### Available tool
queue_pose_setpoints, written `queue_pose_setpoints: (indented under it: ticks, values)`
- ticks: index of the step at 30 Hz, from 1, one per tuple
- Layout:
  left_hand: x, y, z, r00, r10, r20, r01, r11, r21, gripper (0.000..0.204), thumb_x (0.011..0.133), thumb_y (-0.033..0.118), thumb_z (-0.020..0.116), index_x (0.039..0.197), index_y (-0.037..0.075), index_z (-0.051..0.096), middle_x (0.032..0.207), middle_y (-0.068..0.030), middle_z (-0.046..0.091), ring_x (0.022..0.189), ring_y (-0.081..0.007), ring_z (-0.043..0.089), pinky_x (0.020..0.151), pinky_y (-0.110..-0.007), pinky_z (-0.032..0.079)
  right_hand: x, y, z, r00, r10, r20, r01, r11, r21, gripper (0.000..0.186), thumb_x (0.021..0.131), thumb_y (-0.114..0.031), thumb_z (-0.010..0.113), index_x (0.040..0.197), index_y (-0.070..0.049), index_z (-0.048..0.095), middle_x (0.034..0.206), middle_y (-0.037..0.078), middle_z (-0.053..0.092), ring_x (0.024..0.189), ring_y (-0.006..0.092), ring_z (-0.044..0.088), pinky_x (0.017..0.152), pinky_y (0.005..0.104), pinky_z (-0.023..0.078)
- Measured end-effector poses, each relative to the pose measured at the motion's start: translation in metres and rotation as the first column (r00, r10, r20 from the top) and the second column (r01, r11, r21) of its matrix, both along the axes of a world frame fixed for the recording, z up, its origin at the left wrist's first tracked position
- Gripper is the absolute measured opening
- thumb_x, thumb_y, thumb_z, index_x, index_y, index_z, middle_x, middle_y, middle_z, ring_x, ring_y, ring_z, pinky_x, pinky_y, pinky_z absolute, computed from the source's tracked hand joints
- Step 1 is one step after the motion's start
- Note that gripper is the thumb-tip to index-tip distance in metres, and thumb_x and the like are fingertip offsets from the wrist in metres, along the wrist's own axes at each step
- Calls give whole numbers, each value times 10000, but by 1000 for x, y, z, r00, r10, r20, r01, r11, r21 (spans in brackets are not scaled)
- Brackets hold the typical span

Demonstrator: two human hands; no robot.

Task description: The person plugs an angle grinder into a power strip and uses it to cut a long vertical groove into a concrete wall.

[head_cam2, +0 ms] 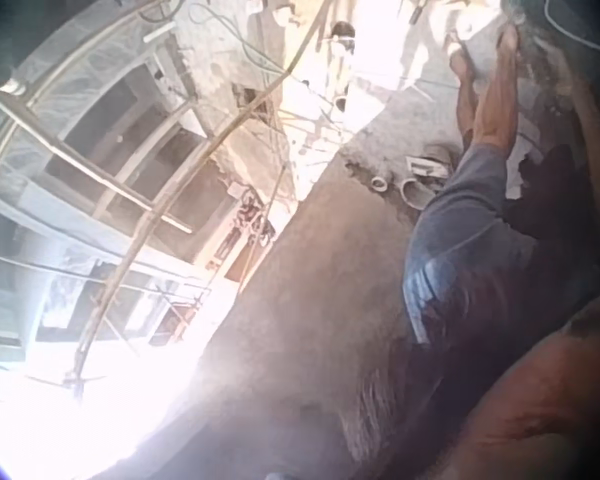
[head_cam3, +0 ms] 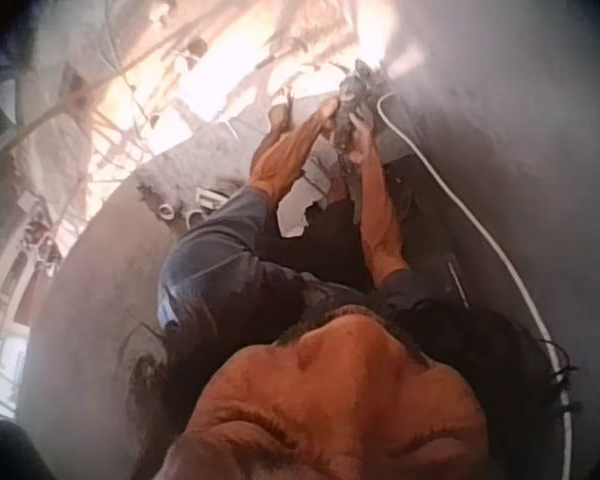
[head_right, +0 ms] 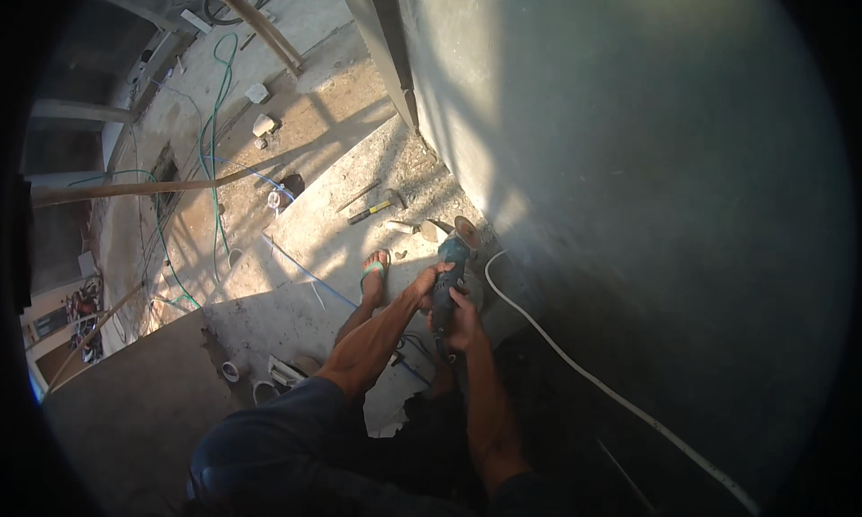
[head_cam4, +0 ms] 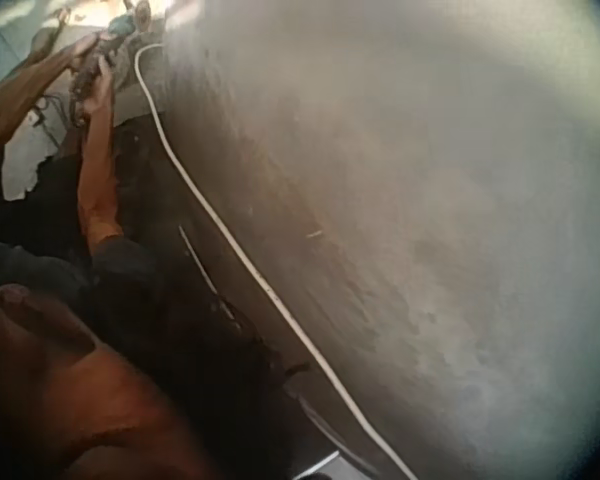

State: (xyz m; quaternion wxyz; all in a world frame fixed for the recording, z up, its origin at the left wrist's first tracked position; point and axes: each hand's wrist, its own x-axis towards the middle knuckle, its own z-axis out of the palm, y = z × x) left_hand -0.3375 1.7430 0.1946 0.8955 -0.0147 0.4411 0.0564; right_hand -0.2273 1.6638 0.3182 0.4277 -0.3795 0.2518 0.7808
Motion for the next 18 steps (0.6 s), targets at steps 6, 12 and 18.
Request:
queue_pose_setpoints:
  ticks: [6, 12, 18]
  values:
    - [-8, -5, 7, 994, -37, 107, 41, 999, -34, 474, 904, 457, 647, 1135, 42, 647, 998, -115, 722, 860, -283, 678, 891, -435, 536, -17, -38, -49, 803, -349, -482, 369, 928, -58, 427, 970, -360, 627, 1134, 28, 563, 852, 97, 595, 689, 188, 621, 621, 264, 538]
    - [-24, -18, 15, 977, -51, 205, 70, 994, -86, 459, 917, 458, 644, 1176, 79, 654, 1039, -65, 734, 930, -235, 660, 860, -380, 524, -34, -28, -28, 941, -340, 0, 333, 922, -198, 396, 956, -321, 650, 1146, 22, 592, 747, 27, 560, 596, 83, 543, 553, 218, 493]
    - [-7, -25, 38, 991, -25, 129, 42, 991, -128, 546, 948, 533, 605, 1182, 41, 633, 969, -101, 737, 746, -188, 660, 670, -383, 570, -7, -46, -41, 893, -371, -255, 348, 928, -132, 265, 928, -234, 698, 1096, -41, 628, 704, -23, 544, 518, 49, 501, 456, 195, 434]
